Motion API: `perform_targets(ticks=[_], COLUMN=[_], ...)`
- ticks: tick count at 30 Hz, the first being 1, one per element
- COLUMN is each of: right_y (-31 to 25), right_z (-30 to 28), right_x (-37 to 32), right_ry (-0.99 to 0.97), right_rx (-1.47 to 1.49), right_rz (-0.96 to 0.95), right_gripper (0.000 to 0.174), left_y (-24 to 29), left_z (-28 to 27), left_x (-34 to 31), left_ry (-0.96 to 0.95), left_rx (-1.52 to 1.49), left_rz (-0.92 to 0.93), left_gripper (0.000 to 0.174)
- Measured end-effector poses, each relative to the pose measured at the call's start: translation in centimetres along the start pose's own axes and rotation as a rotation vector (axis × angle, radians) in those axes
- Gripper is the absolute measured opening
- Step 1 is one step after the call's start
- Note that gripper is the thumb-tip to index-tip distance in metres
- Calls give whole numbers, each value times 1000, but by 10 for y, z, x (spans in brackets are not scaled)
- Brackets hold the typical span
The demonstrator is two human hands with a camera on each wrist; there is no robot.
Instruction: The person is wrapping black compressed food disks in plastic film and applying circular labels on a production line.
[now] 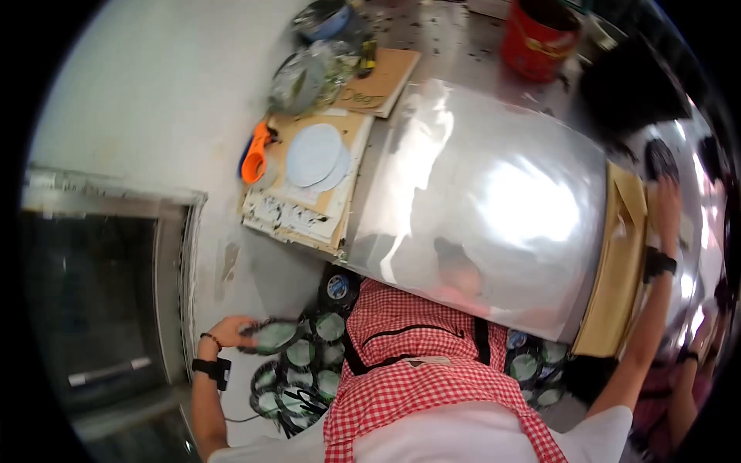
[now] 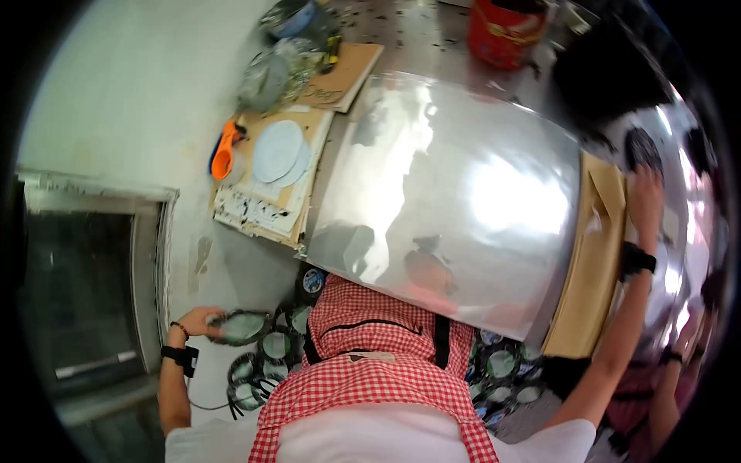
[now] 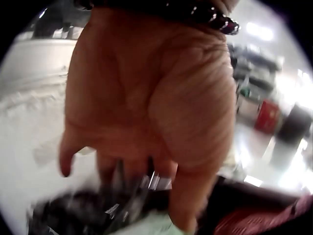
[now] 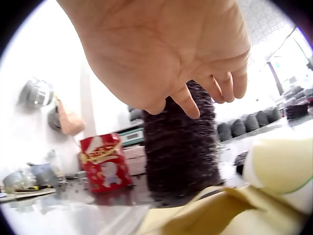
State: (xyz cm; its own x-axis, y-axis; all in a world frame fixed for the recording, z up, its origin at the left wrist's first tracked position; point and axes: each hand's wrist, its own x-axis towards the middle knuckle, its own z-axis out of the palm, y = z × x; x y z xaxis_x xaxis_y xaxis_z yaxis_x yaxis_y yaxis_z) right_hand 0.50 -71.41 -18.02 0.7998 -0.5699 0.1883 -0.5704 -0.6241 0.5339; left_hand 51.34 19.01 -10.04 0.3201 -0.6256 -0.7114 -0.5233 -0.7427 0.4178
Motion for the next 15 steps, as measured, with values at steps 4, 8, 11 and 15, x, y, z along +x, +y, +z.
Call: perform_targets(ticks=[4, 8, 11, 15], right_y=[63, 86, 62, 36], right_z=[66, 147, 143, 115], right_x=[18, 33, 32, 20], right_ry=[-243, -449, -576, -541], right_rx=[-27, -70, 37, 280], right_rz=[131, 10, 127, 226], right_gripper=[48, 51, 46, 47], left_y=[4, 135, 152, 142], left_z=[13, -54, -84, -70], left_x=[51, 197, 290, 350], left_ry=[83, 771, 945, 1277], left_rx=[187, 41, -27, -119], left_rz=[-32, 266, 246, 187], left_gripper=[25, 12, 16, 21])
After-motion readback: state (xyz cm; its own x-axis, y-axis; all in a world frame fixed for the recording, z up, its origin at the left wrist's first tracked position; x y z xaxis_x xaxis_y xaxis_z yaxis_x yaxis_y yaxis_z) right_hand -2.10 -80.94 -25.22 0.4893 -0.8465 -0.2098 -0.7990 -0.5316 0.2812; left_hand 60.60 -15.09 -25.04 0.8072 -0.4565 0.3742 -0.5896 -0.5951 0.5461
